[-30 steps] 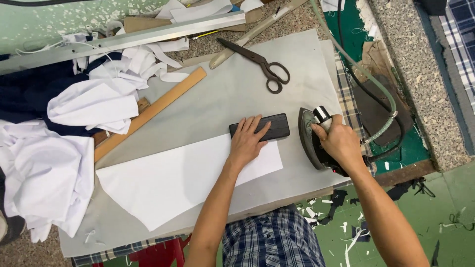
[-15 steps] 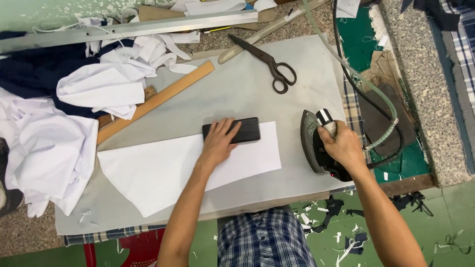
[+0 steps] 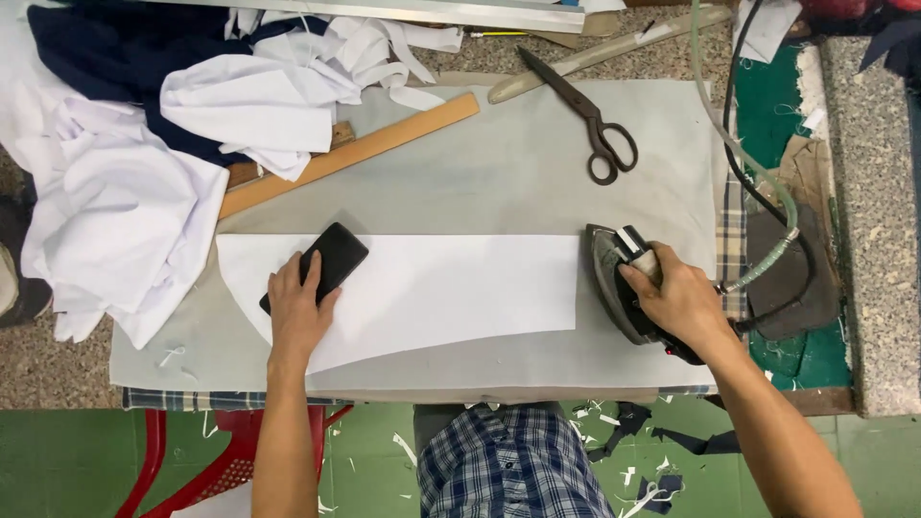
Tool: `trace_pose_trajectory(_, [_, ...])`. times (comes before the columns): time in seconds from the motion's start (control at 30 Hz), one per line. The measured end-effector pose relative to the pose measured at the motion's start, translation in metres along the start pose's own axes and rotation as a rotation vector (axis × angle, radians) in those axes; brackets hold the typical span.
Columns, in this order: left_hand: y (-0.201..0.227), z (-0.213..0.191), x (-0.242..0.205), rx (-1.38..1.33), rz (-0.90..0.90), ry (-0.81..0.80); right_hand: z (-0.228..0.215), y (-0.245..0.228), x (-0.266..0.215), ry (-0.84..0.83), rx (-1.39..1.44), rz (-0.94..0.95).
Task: The person cuts a white fabric piece using shears, then folds and irons it on a worktable. They repeat the cutting and ironing steps on the same piece, using a black rectangular object to press the fabric while ironing.
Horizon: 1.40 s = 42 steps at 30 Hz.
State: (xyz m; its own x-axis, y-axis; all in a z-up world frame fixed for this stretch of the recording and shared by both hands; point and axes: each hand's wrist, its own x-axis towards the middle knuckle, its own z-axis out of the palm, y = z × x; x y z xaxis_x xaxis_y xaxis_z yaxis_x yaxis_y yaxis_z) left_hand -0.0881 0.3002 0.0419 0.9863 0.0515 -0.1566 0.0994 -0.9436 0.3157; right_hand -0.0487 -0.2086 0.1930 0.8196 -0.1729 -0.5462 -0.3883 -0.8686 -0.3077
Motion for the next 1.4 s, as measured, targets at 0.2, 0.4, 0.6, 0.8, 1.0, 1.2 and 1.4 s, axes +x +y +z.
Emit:
trace_pose_trajectory(0.2, [-0.046, 0.004, -0.027, 0.068, -0.053, 0.151, 0.023, -0.087, -0.011, 0.006, -0.122, -0.157])
trace_pose_trajectory(0.4, [-0.121, 0.006, -0.06, 0.173, -0.139, 0.459, 0.107, -0.181, -0.017, -0.054, -0.307, -0.396])
trace_pose_trajectory(0.6, [-0.185, -0.005, -0.091, 0.264, -0.184, 0.56, 0.193, -0.291, -0.029, -0.133, -0.416, -0.592])
trace_pose_trajectory(0.8, [-0.198, -0.024, -0.086, 0.221, -0.147, 0.576, 0.24, -0.398, -0.041, -0.105, -0.431, -0.66])
trace_pose_trajectory(1.0, [-0.215, -0.028, -0.083, 0.202, -0.132, 0.566, 0.268, -0.464, -0.016, 0.028, -0.467, -0.714])
trace_pose_trajectory(1.2, [-0.233, -0.039, -0.077, 0.199, -0.109, 0.565, 0.289, -0.488, 0.011, 0.115, -0.474, -0.732])
trace_pose_trajectory(1.4, [-0.242, -0.03, -0.076, 0.224, -0.073, 0.589, 0.315, -0.473, 0.013, 0.083, -0.415, -0.709])
